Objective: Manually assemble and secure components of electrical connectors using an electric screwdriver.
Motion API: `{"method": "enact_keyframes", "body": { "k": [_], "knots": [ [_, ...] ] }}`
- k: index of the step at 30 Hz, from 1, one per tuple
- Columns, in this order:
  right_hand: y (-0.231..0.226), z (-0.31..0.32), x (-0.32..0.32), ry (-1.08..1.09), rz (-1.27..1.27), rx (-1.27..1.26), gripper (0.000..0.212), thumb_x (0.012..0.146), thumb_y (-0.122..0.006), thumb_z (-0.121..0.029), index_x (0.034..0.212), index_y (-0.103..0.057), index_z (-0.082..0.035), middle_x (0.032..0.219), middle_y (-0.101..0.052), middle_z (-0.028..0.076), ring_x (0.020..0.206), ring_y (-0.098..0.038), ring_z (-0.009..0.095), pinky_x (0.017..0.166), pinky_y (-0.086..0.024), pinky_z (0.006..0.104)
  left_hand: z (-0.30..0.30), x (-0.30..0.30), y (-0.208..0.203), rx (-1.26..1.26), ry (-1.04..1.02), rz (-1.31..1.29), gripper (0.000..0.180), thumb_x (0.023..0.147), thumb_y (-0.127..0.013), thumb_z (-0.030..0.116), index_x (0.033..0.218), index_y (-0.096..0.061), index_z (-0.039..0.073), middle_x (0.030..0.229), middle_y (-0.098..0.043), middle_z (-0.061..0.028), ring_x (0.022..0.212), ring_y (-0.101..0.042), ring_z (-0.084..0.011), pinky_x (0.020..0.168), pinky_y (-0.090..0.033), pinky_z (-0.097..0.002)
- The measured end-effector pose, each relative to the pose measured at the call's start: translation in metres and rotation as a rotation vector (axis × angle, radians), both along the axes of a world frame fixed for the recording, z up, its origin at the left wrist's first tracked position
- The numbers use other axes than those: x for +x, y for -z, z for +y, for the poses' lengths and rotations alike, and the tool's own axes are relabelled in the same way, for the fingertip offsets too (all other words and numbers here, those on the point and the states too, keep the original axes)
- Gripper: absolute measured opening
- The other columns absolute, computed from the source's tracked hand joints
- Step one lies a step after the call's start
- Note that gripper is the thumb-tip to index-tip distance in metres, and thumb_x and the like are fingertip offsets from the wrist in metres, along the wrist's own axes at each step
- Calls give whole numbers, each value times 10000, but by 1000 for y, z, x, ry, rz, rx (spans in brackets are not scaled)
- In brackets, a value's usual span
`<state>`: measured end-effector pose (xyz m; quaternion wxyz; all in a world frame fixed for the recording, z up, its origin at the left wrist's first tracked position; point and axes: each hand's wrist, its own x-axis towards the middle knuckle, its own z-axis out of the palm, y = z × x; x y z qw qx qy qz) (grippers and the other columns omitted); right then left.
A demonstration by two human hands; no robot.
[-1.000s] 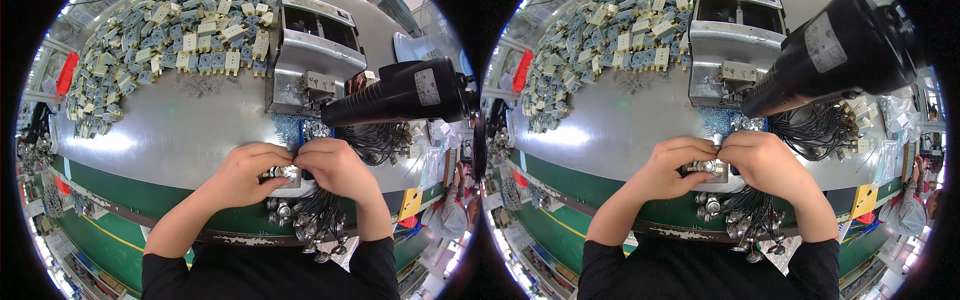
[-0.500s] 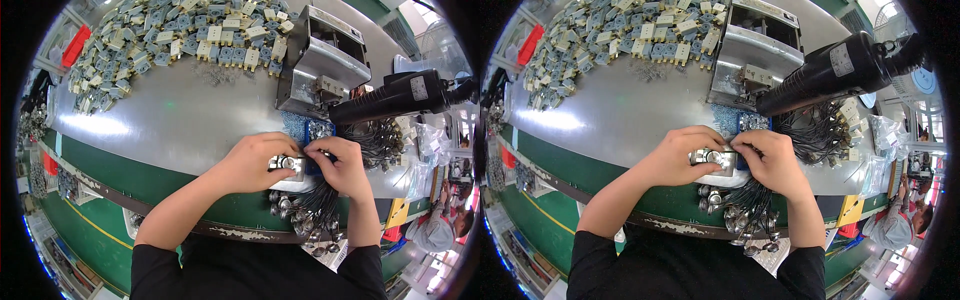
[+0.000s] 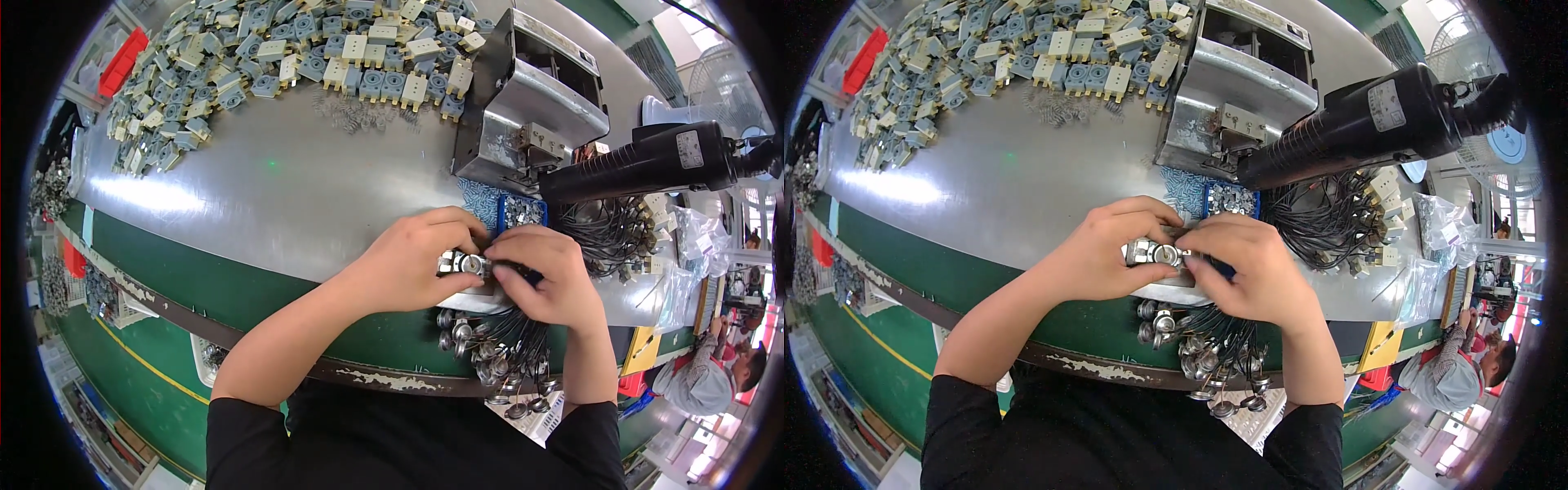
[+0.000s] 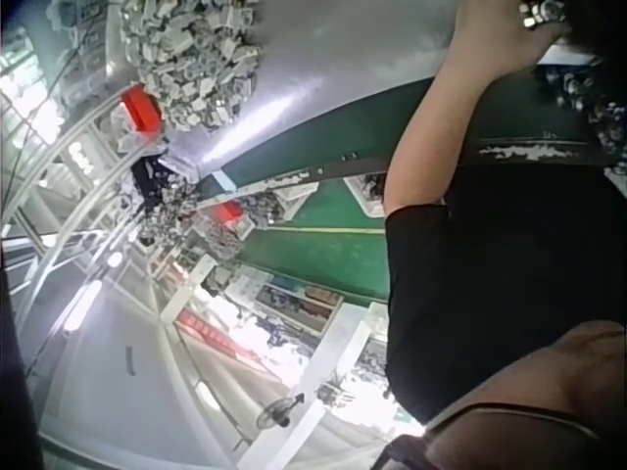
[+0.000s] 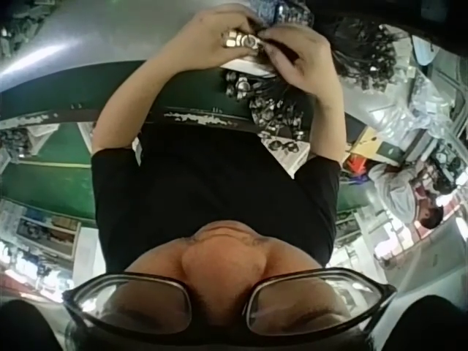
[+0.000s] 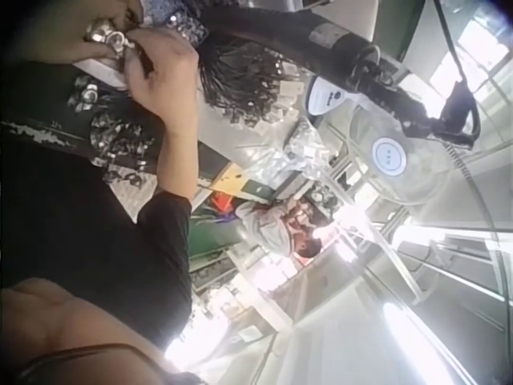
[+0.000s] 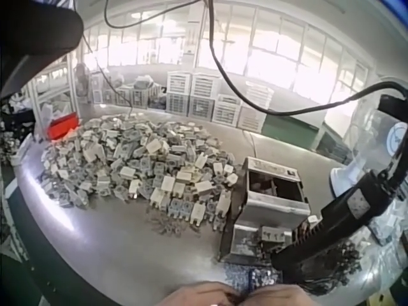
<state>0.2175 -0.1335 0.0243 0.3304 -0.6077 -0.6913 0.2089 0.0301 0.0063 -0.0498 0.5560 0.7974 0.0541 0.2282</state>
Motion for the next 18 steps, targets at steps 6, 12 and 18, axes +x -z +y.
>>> {"method": "enact_keyframes", "body": {
  "k": [6, 12, 18],
  "knots": [
    [2, 0, -3, 135, 128, -101, 214, 832, -745, 16, 1045, -725, -2, 943, -748, 147, 844, -739, 330, 792, -589, 381, -1, 0, 0, 1, -15, 6, 303, 761, -910, 110, 958, -696, 24, 1193, -724, -151, 1097, -720, -338, 939, -576, -413],
    [3, 2, -5, 98, 46, -61, 239, 806, -785, 49, 1032, -724, 1, 960, -760, 135, 871, -764, 279, 794, -600, 348, -1, 1, -4, 2, -16, 30, 320, 755, -915, 112, 977, -702, 25, 1196, -722, -153, 1104, -718, -339, 942, -575, -417],
    [2, 1, -9, 148, 69, -76, 266, 796, -794, 37, 1043, -707, -11, 939, -751, 130, 840, -745, 292, 760, -588, 362, -1, 1, -10, 13, -12, 66, 341, 753, -904, 91, 1034, -722, 31, 1209, -721, -151, 1113, -717, -331, 955, -575, -415]
  ]
}}
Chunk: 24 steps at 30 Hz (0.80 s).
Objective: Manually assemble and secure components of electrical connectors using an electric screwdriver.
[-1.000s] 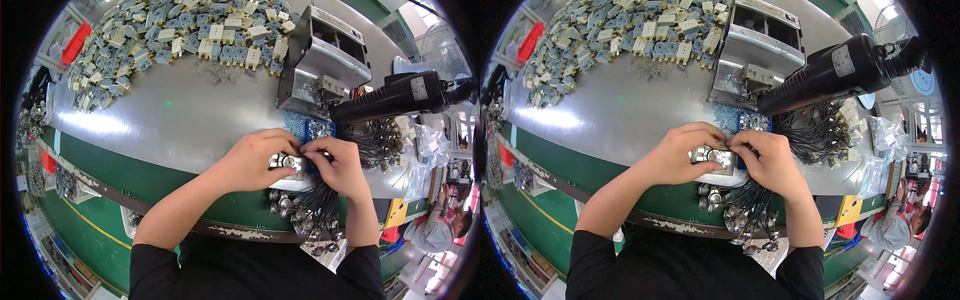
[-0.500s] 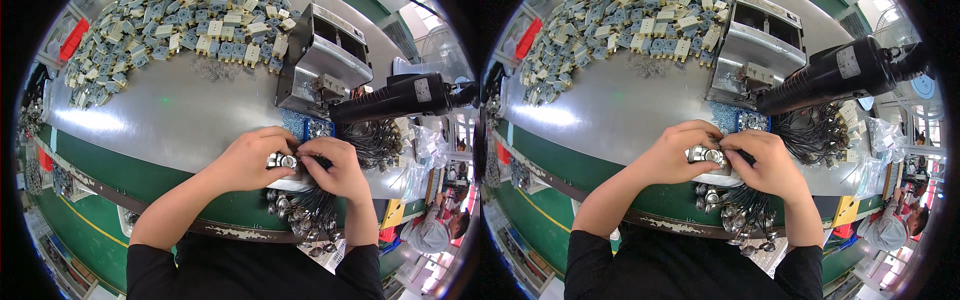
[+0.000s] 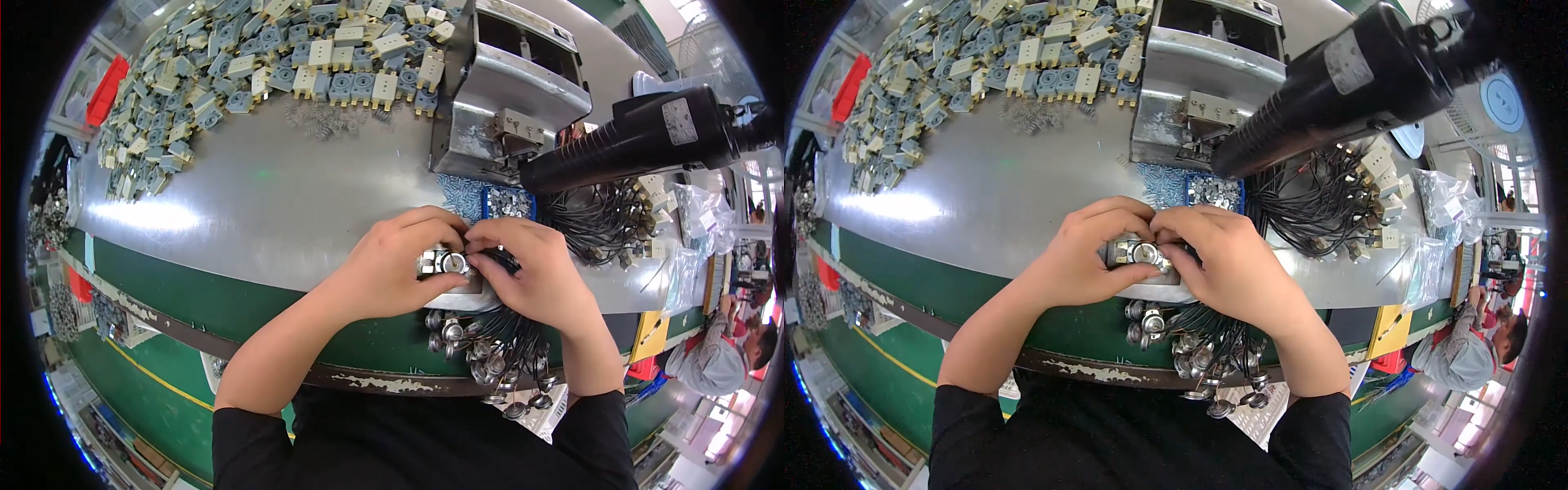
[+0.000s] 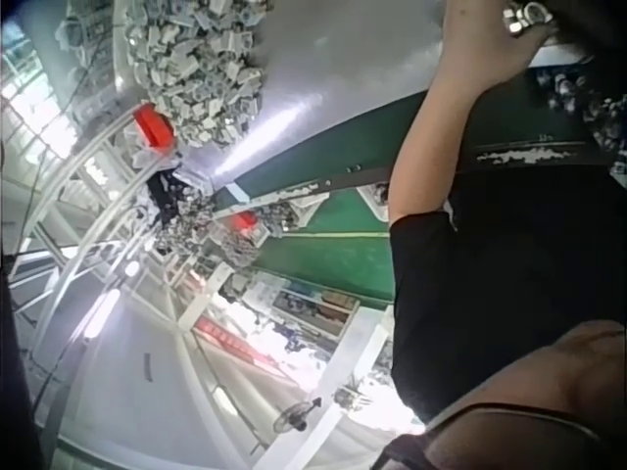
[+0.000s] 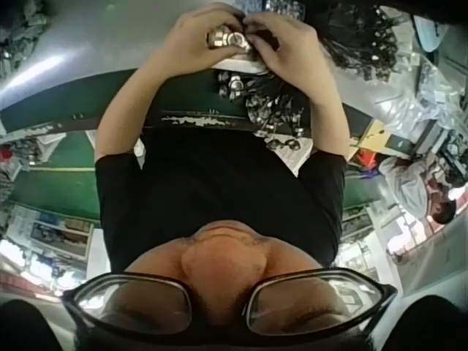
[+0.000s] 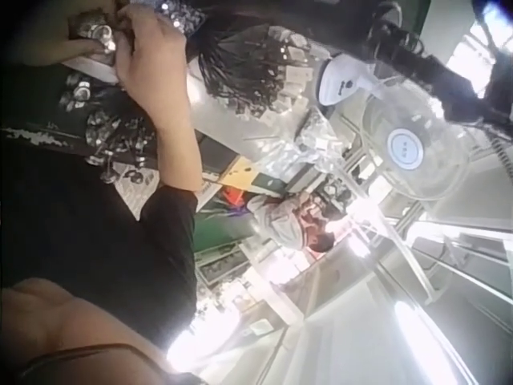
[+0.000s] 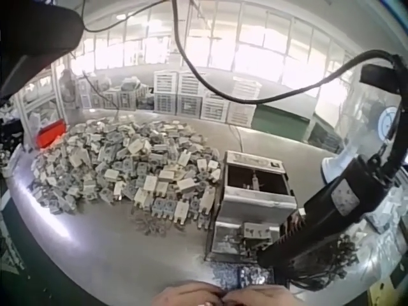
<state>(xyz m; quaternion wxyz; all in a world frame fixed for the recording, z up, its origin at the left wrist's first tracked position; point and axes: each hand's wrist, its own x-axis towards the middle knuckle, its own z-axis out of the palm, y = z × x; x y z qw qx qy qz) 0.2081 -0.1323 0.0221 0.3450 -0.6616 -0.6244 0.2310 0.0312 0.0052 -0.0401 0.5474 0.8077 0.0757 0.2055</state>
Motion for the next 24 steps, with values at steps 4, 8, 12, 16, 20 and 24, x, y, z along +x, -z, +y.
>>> {"method": "enact_keyframes", "body": {
  "k": [4, 8, 12, 16, 20, 24],
  "knots": [
    [-1, -4, 1, 44, -159, 41, 274, 789, -810, 16, 1035, -693, -19, 917, -738, 122, 809, -730, 281, 716, -566, 348, -2, 3, -1, 34, 10, -41, 353, 764, -882, 64, 1095, -762, 33, 1222, -722, -149, 1122, -715, -332, 970, -577, -414],
    [-3, -12, 7, 27, -245, 188, 291, 804, -828, -26, 1048, -669, -24, 889, -716, 105, 783, -709, 265, 675, -541, 355, -2, 0, 1, 28, 26, -3, 333, 775, -870, 55, 1097, -784, 36, 1232, -724, -147, 1132, -715, -332, 971, -579, -415],
    [-7, -10, 42, 335, 212, 800, 536, 963, -740, -320, 1357, -537, -19, 1099, -705, 159, 932, -699, 246, 781, -534, 353, 1, 3, -2, 32, 47, -16, 323, 775, -876, 56, 1085, -789, 34, 1239, -727, -147, 1132, -717, -329, 959, -584, -408],
    [-34, 40, 42, 479, 762, 565, 984, 981, -603, -692, 1605, -298, 5, 1069, -687, 188, 1019, -687, 276, 972, -518, 409, 1, 2, -2, 16, 37, 6, 323, 773, -886, 59, 1078, -786, 32, 1234, -730, -151, 1124, -719, -330, 947, -584, -405],
    [-32, 35, 68, -40, 533, 457, 1068, 947, -513, -824, 1551, -326, 37, 916, -642, 138, 841, -658, 238, 810, -534, 368, 0, 3, -1, 37, 41, -25, 312, 777, -890, 63, 1069, -784, 33, 1212, -738, -155, 1099, -727, -330, 930, -589, -404],
    [-48, 53, 56, 34, 892, 442, 1042, 944, -405, -870, 1498, -370, 12, 806, -560, 89, 608, -559, 208, 591, -478, 355, 0, 3, -1, 25, 47, -12, 306, 778, -891, 63, 1062, -784, 33, 1203, -743, -142, 1088, -731, -321, 914, -594, -399]
  ]
}}
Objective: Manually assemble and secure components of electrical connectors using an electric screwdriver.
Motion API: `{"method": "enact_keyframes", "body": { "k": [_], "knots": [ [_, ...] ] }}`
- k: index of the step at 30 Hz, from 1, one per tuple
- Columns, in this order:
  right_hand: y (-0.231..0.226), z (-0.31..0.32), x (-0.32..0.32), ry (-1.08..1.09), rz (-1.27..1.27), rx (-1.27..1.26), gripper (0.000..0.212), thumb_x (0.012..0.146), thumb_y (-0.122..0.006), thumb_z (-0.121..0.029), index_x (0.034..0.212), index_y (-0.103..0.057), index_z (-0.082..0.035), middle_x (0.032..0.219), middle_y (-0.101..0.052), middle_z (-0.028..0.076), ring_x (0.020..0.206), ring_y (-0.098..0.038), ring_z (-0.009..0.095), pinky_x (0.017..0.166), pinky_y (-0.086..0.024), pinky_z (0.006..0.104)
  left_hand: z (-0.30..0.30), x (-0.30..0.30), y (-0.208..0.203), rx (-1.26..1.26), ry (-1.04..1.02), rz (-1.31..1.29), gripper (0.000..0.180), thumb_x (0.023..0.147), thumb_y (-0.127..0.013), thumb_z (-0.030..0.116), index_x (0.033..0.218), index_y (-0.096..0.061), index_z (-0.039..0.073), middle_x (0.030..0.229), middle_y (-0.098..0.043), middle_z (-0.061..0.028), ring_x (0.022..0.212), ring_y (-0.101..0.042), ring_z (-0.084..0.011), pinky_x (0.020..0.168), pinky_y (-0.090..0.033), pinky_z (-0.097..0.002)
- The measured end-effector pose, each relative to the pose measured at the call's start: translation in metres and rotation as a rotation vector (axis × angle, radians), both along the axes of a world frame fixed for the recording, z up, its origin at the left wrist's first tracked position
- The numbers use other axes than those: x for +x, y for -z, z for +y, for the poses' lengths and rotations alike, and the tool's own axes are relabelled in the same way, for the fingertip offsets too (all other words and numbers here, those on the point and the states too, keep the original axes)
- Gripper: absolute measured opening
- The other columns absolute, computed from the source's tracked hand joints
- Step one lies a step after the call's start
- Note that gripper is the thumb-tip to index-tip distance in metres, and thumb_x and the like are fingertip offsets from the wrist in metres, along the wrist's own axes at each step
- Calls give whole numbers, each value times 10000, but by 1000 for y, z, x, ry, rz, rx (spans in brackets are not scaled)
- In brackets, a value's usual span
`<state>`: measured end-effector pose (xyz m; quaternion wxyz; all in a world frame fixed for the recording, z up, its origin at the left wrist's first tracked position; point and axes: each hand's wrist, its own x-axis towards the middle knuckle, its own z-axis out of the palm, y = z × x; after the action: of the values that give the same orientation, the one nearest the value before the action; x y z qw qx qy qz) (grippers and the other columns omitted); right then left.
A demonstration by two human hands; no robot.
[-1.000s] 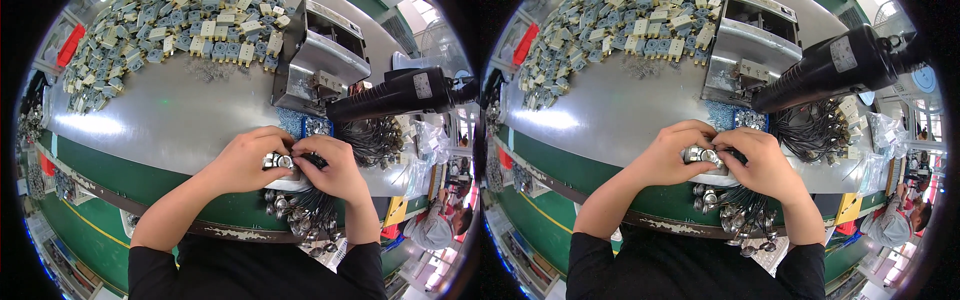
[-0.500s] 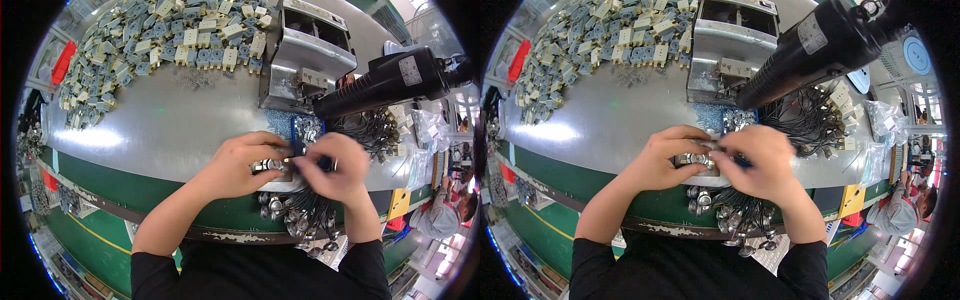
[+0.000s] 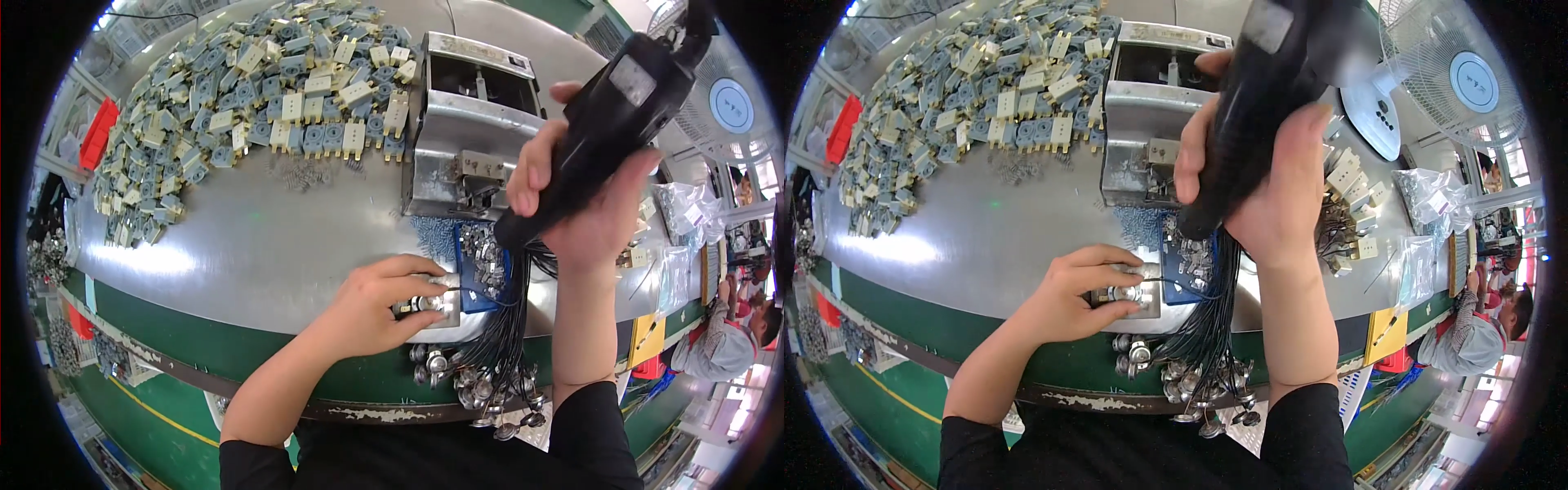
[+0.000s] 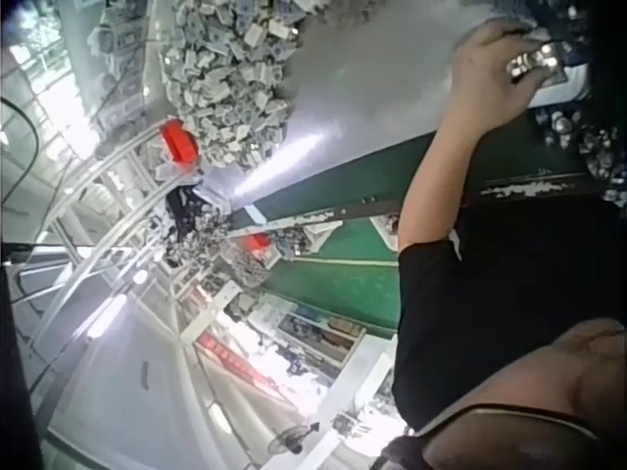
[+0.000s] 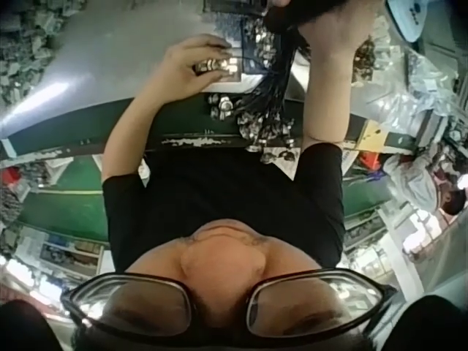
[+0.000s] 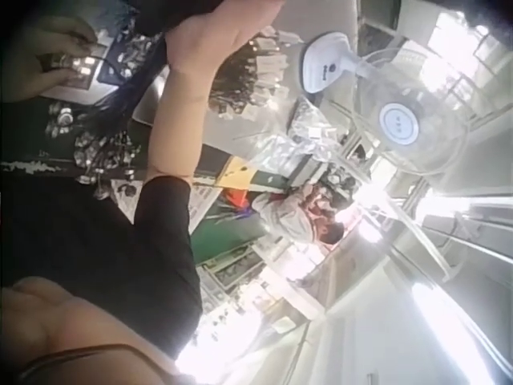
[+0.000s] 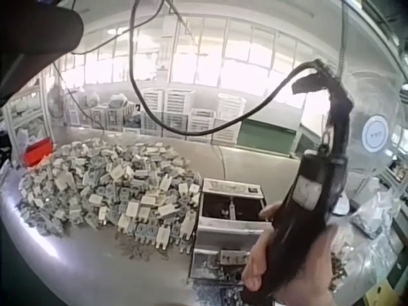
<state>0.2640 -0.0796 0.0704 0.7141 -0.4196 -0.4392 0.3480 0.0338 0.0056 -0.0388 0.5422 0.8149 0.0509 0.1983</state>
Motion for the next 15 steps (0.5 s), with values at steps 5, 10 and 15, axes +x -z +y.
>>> {"method": "enact_keyframes", "body": {
  "k": [5, 10, 15],
  "knots": [
    [-8, 19, 2, 318, -65, 157, 1034, 920, -344, -914, 1461, -422, -37, 786, -545, 74, 596, -525, 199, 578, -461, 356, 0, -1, -1, -17, 0, 23, 314, 773, -895, 62, 1068, -788, 41, 1206, -745, -128, 1085, -733, -312, 905, -597, -397],
    [-12, 34, -2, 545, -127, 116, 1053, 900, -341, -931, 1423, -451, -24, 744, -545, 77, 575, -521, 207, 566, -466, 366, 1, 1, 0, -15, 7, 1, 323, 771, -898, 65, 1074, -788, 46, 1206, -745, -123, 1087, -731, -307, 898, -599, -400],
    [-4, 41, -1, 540, -226, 97, 1049, 895, -354, -929, 1401, -467, -17, 724, -554, 79, 565, -531, 215, 559, -468, 368, 2, 1, 0, -6, 4, -4, 324, 772, -896, 60, 1077, -788, 43, 1209, -743, -124, 1087, -731, -308, 902, -599, -397]
  ]
}}
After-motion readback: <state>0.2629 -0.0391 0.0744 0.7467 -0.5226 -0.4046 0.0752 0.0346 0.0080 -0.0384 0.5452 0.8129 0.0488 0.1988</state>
